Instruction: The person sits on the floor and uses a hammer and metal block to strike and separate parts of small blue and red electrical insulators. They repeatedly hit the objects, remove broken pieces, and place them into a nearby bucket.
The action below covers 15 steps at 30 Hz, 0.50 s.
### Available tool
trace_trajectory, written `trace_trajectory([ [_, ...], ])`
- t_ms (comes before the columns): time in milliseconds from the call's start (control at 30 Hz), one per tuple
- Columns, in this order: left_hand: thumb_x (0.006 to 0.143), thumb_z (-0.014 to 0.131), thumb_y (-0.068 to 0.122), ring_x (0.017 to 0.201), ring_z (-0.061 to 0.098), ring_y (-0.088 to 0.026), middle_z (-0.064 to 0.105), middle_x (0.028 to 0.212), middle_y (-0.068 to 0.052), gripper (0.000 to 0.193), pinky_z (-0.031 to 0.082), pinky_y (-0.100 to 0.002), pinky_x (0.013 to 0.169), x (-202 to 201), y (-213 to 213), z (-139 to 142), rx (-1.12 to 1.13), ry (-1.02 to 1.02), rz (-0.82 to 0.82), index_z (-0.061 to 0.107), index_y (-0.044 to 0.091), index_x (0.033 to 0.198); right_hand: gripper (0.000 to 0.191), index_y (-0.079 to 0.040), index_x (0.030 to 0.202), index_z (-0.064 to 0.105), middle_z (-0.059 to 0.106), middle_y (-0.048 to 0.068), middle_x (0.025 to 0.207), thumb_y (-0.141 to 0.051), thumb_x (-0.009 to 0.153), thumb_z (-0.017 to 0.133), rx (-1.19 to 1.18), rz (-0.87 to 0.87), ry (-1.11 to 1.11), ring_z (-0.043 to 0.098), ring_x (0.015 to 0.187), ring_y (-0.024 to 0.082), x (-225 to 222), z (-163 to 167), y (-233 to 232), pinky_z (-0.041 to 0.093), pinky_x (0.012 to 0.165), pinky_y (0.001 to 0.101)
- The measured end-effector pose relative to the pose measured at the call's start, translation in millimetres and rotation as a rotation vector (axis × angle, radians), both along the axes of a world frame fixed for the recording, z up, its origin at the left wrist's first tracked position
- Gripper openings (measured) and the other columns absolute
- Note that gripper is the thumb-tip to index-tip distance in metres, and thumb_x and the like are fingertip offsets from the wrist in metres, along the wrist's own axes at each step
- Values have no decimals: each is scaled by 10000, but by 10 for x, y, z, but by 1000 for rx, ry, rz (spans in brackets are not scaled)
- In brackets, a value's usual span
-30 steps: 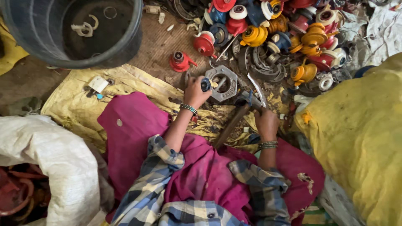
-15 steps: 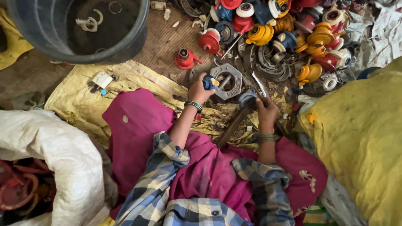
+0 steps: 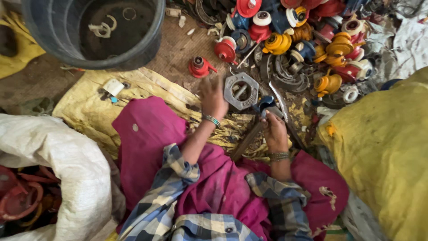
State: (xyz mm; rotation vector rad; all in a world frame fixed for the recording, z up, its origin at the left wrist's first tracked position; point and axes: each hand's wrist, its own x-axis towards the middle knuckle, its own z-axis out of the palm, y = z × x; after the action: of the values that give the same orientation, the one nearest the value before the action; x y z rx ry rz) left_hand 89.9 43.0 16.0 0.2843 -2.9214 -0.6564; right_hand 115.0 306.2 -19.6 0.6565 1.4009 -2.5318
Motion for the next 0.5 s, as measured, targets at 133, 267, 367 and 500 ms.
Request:
trace_trajectory([
  [133, 973, 837, 330, 1476, 501, -378, 458, 1622, -227, 783, 409, -445, 1206, 61, 238, 44, 798, 260, -471, 431, 92, 1600, 107, -17, 1045, 701, 689, 20, 896, -83, 1003, 628, -63, 123, -24, 655, 732, 112, 55, -62, -114, 505, 608, 189],
  [267, 998, 715, 310, 1074, 667, -324, 521, 1423, -244, 451, 555, -406, 863, 89, 451, -43, 976, 69, -472, 641, 185, 1425, 141, -13, 1042, 668, 714, 61, 894, -138, 1025, 606, -7, 180, 14, 691, 743, 145, 133, 65, -268, 559, 643, 253],
  [367, 1052, 634, 310, 813, 686, -337, 819, 1077, -163, 376, 529, -408, 711, 88, 474, -65, 902, -139, -309, 671, 224, 1416, 274, -7, 1044, 680, 738, 80, 856, -255, 1059, 567, 244, 225, 122, 706, 721, 167, 170, 294, -304, 590, 664, 282],
  [500, 1021, 642, 259, 859, 721, -319, 745, 1034, -152, 345, 560, -405, 749, 121, 427, 12, 714, 117, -409, 673, 181, 1356, 380, 19, 1088, 699, 740, 38, 861, -329, 1085, 546, 720, 187, 356, 680, 736, 95, 192, 581, -353, 560, 660, 235],
])
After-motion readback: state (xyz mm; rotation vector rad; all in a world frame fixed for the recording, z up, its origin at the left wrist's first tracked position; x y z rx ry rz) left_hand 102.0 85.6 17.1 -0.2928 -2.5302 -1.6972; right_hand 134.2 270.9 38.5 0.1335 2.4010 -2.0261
